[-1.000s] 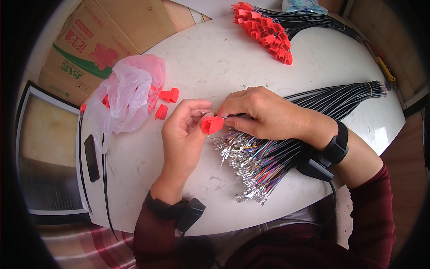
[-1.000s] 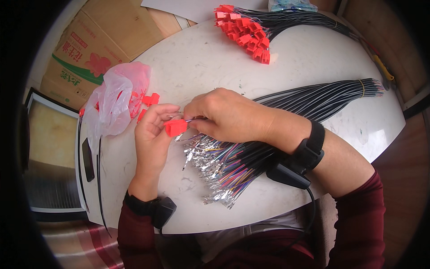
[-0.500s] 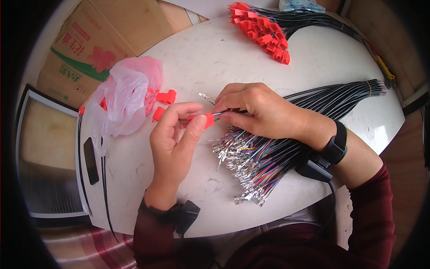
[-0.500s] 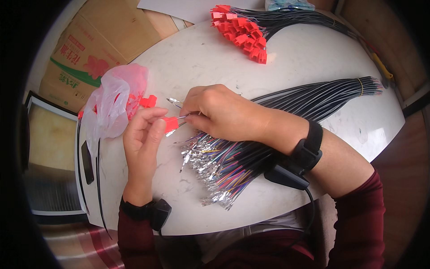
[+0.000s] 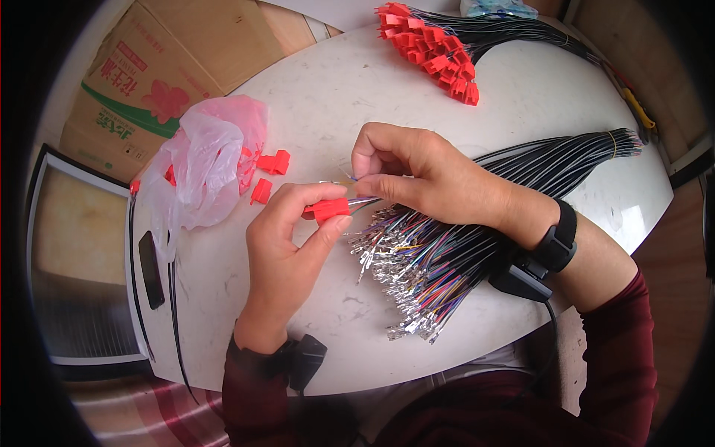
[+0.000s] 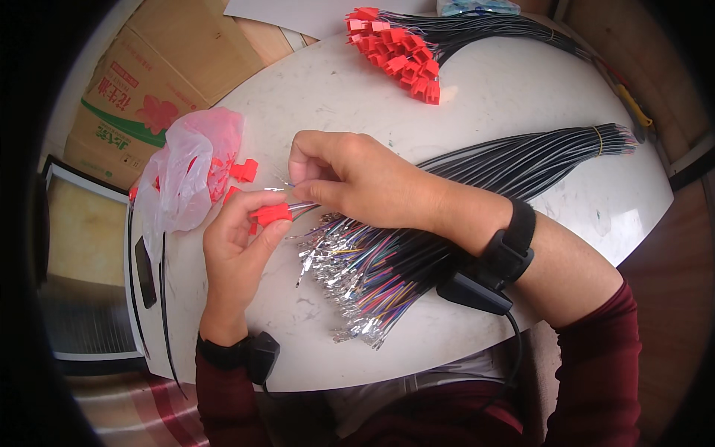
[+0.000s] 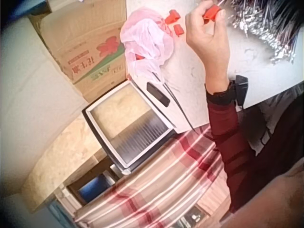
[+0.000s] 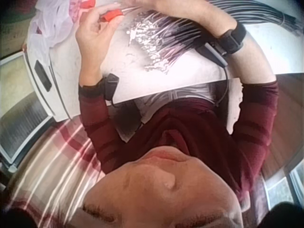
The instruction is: The person is manually inserting small electrical wires into red plastic connectors to assemble wire harnesses.
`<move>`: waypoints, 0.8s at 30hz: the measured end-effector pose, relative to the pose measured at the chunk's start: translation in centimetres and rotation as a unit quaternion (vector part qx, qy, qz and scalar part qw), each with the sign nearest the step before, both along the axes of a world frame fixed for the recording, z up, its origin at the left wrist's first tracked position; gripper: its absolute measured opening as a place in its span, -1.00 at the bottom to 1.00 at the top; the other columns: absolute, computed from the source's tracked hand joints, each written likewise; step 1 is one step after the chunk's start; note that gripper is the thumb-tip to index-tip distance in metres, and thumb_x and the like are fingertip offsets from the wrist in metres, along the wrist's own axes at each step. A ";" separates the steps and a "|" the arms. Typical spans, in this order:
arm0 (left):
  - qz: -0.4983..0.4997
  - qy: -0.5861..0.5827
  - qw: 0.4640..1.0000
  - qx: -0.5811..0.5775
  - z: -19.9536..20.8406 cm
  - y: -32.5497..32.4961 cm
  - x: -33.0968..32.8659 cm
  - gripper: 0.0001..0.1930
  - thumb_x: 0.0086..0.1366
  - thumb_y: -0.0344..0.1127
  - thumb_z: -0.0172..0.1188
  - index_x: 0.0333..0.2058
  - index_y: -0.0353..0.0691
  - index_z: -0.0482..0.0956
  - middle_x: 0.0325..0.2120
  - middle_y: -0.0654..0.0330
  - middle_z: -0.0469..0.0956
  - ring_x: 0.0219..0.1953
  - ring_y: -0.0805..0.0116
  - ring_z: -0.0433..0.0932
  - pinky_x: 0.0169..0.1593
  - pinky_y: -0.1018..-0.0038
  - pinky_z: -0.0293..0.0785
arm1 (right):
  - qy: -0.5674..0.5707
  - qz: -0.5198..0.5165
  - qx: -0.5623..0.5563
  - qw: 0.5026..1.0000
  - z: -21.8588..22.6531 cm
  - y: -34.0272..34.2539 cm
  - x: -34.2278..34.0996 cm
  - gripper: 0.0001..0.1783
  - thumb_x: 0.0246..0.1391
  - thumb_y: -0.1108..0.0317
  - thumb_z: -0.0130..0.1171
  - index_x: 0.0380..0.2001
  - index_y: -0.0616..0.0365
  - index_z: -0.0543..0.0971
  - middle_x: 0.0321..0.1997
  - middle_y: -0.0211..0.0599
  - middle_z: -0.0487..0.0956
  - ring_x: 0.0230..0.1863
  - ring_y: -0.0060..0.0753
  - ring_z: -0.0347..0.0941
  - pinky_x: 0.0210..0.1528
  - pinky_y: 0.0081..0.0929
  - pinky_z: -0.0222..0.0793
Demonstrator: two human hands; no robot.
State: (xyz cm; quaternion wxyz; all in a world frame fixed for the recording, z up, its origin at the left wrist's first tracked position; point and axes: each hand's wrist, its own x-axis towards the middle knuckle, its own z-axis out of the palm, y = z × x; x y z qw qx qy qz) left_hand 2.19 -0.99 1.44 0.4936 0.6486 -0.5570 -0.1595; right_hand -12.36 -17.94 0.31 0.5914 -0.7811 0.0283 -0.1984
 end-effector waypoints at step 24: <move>0.014 0.004 1.000 -0.006 0.1 0.1 -0.7 -0.77 0.14 -0.57 0.35 -0.20 -0.31 0.61 -0.34 0.23 0.59 -0.36 0.52 0.51 -0.24 0.58 0.45 | -0.033 -0.008 -0.142 0.989 0.2 -0.4 -0.3 -0.86 0.18 0.47 0.21 -0.22 0.29 0.64 -0.28 -0.22 0.63 -0.26 -0.41 0.55 -0.17 -0.48 0.45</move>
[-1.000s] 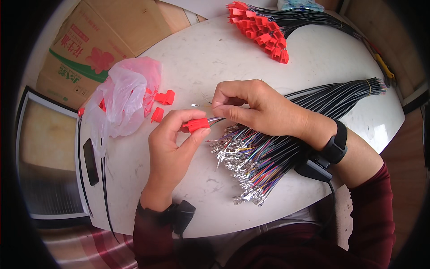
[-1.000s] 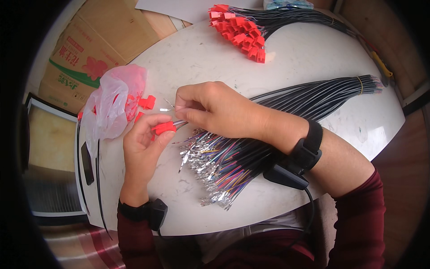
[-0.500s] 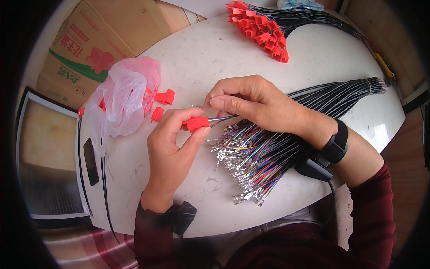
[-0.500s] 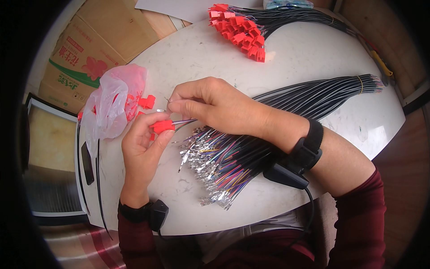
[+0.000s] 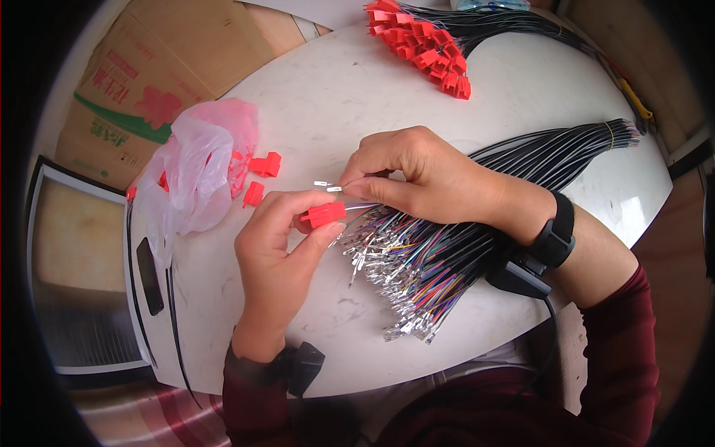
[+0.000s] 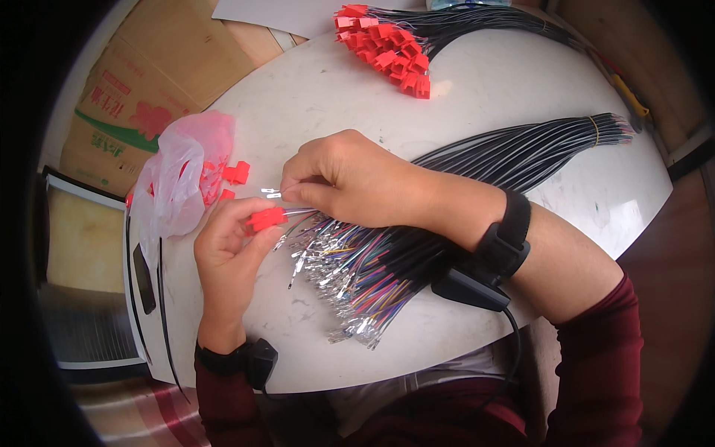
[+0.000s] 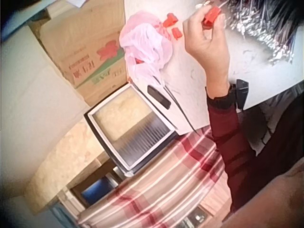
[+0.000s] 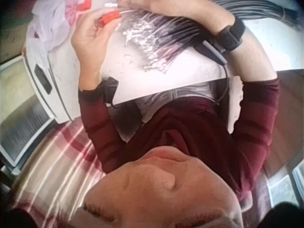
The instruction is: The person is manually inserting small electrical wires into red plastic connectors to assemble wire harnesses.
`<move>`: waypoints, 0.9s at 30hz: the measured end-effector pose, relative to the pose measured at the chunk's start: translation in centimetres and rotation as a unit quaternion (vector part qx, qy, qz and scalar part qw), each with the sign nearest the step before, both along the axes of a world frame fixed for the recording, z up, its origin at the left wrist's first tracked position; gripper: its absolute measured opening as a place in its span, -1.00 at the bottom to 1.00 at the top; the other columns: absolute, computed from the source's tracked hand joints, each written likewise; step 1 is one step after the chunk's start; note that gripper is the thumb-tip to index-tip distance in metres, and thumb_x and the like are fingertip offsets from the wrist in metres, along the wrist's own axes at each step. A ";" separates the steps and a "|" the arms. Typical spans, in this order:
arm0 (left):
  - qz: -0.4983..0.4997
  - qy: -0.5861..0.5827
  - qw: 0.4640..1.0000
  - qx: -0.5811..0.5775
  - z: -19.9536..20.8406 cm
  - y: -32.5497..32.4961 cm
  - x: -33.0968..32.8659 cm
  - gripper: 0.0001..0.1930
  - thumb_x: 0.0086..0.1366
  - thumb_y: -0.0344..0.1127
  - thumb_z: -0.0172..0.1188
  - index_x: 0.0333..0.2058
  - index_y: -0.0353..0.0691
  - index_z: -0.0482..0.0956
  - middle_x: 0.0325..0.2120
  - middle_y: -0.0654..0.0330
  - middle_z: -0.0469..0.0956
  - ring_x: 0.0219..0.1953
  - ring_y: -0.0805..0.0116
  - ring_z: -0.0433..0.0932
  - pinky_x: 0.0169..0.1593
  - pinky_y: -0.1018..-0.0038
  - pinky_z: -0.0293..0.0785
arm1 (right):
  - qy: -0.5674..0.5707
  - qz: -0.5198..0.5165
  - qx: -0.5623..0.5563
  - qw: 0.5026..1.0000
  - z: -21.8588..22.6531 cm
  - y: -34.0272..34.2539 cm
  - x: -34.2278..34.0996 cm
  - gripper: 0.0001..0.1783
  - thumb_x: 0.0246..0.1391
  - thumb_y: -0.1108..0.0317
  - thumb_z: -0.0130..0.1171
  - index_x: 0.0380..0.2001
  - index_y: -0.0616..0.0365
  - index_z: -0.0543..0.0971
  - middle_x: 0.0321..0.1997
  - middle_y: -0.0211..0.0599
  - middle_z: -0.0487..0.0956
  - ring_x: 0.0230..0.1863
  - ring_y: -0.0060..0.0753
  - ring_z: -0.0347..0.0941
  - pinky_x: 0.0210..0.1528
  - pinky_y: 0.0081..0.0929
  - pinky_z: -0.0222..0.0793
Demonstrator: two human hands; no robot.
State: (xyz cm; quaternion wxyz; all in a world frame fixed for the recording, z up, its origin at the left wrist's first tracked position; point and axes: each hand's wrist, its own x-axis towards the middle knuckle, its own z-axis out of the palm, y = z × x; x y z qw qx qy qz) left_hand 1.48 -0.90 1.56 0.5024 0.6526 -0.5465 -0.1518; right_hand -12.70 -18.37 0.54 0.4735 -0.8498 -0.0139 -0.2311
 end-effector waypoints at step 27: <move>-0.075 0.386 0.917 0.066 -2.2 -0.1 2.3 -0.69 0.30 -0.46 0.26 0.00 -0.35 0.51 -0.17 0.22 0.58 -0.11 0.51 0.50 0.04 0.56 0.36 | -0.065 0.011 -0.159 0.985 -0.4 -0.7 -0.1 -0.93 0.02 0.55 0.20 -0.37 0.28 0.57 -0.45 -0.14 0.46 -0.38 -0.09 0.48 -0.31 -0.27 0.39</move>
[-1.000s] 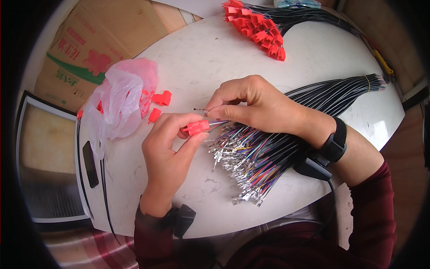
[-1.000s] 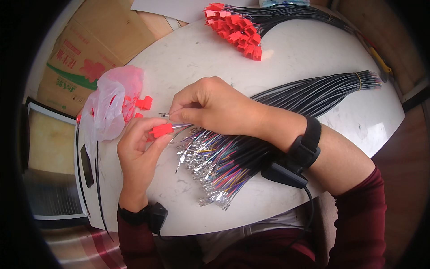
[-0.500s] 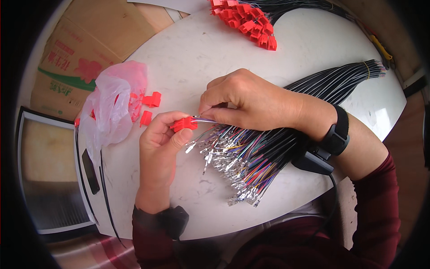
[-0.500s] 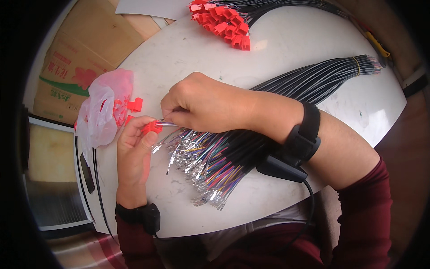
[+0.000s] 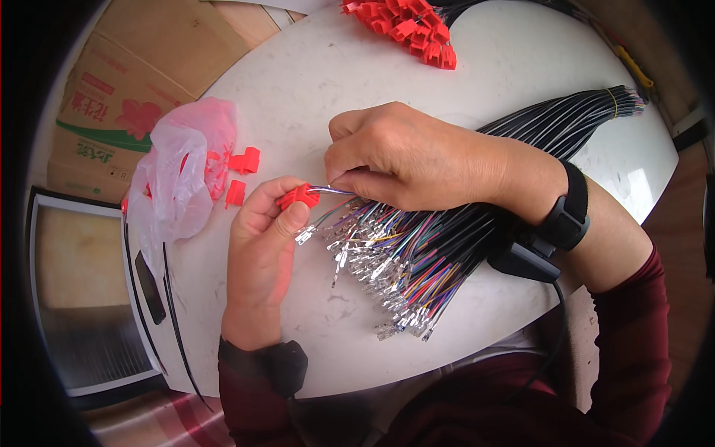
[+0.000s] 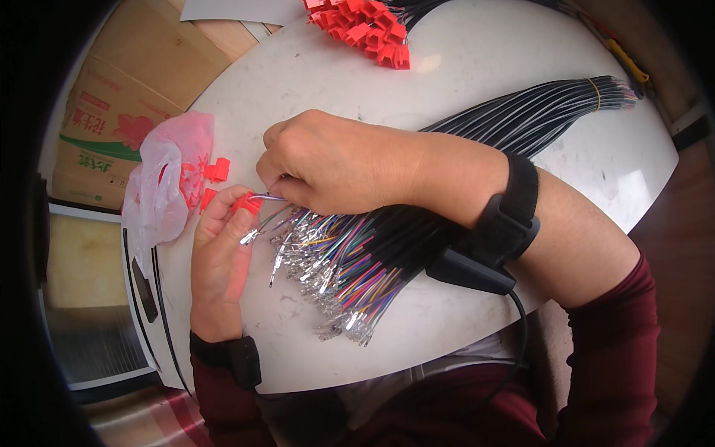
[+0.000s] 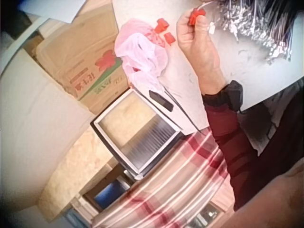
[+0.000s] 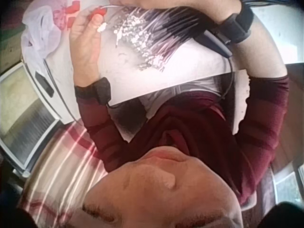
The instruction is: The person is manually inserting small electrical wires into red plastic connectors to assemble wire harnesses.
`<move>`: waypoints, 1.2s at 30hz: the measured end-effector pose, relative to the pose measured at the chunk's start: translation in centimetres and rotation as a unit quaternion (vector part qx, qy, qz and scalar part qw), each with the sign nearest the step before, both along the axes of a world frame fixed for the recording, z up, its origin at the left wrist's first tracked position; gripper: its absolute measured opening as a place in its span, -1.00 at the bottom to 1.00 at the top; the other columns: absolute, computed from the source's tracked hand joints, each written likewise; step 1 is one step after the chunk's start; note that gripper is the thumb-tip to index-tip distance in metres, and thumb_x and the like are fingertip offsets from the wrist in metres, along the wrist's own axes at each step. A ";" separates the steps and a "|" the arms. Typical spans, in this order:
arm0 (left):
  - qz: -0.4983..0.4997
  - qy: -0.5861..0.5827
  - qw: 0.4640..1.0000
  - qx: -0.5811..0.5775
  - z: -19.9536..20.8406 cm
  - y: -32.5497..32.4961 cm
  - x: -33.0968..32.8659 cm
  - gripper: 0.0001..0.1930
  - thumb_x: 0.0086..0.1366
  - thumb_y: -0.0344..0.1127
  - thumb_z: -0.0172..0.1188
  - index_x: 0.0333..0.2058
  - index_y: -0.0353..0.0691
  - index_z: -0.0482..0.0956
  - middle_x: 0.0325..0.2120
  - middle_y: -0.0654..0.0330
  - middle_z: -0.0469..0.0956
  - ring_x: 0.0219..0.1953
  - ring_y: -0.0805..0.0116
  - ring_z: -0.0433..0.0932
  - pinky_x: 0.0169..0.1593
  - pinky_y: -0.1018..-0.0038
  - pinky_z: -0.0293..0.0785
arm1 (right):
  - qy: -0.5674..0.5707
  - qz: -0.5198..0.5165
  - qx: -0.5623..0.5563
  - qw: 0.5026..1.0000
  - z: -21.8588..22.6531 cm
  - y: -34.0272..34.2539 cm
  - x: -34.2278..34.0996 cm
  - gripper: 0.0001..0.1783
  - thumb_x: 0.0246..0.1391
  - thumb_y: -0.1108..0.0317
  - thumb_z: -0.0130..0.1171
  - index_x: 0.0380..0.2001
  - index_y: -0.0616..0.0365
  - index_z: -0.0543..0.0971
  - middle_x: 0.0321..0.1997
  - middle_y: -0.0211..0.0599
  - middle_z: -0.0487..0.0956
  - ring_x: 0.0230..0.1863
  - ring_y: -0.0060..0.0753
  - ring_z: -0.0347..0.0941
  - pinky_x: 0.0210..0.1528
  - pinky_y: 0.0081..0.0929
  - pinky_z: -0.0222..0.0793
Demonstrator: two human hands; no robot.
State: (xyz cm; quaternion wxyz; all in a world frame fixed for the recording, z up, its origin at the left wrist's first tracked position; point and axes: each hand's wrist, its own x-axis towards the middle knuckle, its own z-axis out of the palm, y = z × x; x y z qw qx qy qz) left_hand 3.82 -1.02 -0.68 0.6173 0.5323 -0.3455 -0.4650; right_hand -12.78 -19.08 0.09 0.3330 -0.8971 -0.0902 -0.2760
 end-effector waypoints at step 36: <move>0.050 -0.054 0.997 -0.001 0.7 -0.2 -0.8 -0.70 0.27 -0.46 0.29 -0.03 -0.38 0.53 -0.18 0.18 0.61 -0.12 0.49 0.54 0.02 0.56 0.40 | 0.107 -0.016 0.146 0.983 0.8 0.4 0.0 -0.91 0.04 0.53 0.21 -0.34 0.28 0.60 -0.37 -0.19 0.56 -0.31 -0.27 0.53 -0.17 -0.40 0.45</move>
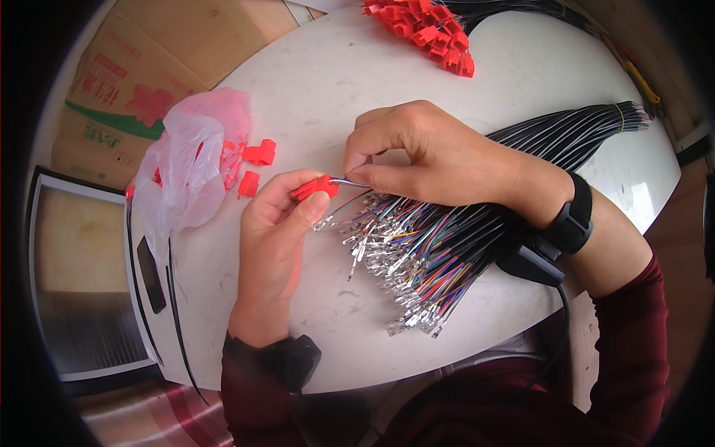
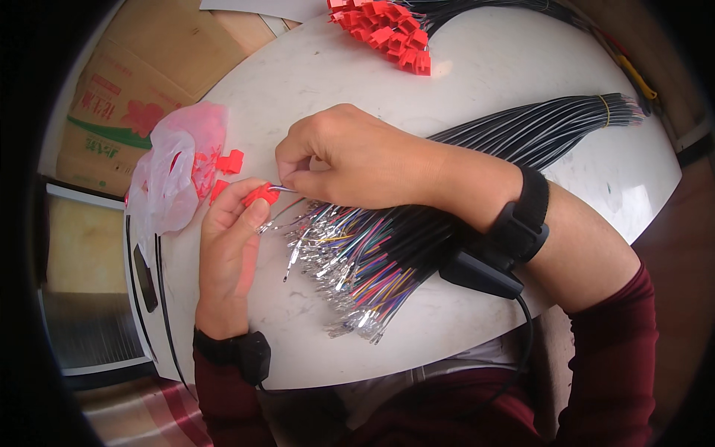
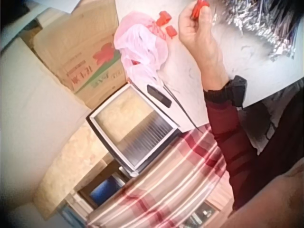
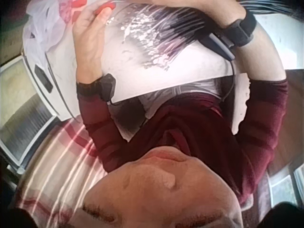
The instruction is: The person is manually inserting small electrical wires into red plastic connectors to assemble wire harnesses.
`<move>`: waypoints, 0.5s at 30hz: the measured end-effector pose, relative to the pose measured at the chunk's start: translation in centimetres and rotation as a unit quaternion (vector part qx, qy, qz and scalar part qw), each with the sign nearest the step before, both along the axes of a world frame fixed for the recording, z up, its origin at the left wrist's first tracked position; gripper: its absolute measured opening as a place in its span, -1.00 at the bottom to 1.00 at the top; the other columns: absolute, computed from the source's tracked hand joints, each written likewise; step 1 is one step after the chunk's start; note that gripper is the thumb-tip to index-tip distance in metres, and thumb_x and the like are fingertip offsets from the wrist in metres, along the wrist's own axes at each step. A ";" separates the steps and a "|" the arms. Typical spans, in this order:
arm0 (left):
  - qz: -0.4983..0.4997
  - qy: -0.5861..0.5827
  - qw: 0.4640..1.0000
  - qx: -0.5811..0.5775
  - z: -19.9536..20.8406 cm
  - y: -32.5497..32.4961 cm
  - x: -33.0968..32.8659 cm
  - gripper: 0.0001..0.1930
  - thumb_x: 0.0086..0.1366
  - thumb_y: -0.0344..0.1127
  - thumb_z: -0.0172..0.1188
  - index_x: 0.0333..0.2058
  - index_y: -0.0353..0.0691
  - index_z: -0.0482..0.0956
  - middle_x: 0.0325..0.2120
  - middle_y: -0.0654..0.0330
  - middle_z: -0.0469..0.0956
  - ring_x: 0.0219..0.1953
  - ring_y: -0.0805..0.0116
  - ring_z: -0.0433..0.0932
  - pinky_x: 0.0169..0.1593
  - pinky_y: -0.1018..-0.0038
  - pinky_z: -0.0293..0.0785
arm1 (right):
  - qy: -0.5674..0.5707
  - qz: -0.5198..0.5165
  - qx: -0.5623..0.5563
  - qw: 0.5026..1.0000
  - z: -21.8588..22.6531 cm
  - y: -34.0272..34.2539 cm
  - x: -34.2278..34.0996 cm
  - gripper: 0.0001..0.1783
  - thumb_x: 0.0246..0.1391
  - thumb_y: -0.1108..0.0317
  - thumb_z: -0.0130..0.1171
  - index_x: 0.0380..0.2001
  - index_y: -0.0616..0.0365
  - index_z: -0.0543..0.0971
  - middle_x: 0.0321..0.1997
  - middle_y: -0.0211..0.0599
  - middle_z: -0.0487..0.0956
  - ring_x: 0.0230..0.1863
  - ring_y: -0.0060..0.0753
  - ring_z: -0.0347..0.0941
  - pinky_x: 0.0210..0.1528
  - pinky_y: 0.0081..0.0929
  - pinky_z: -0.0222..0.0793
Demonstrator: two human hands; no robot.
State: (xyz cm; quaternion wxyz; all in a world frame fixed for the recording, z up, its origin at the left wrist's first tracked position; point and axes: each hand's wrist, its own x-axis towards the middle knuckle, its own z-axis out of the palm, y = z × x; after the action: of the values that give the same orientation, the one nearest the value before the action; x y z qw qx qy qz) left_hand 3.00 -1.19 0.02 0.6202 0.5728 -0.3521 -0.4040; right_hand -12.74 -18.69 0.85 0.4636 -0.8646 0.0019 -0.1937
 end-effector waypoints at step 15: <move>-0.025 0.099 0.995 -0.003 0.0 0.1 0.2 -0.69 0.31 -0.45 0.25 0.00 -0.40 0.51 -0.14 0.14 0.61 -0.07 0.45 0.53 0.07 0.51 0.38 | -0.191 -0.004 -0.126 0.973 -0.6 -0.1 0.5 -0.93 -0.05 0.53 0.22 -0.42 0.25 0.59 -0.42 -0.13 0.54 -0.33 0.00 0.50 -0.26 -0.22 0.44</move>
State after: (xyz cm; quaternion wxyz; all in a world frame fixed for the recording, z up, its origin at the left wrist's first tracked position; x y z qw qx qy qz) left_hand 3.17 -1.11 0.05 0.6436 0.5192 -0.3047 -0.4726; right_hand -12.28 -18.83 0.27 0.3420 -0.8629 -0.1079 -0.3561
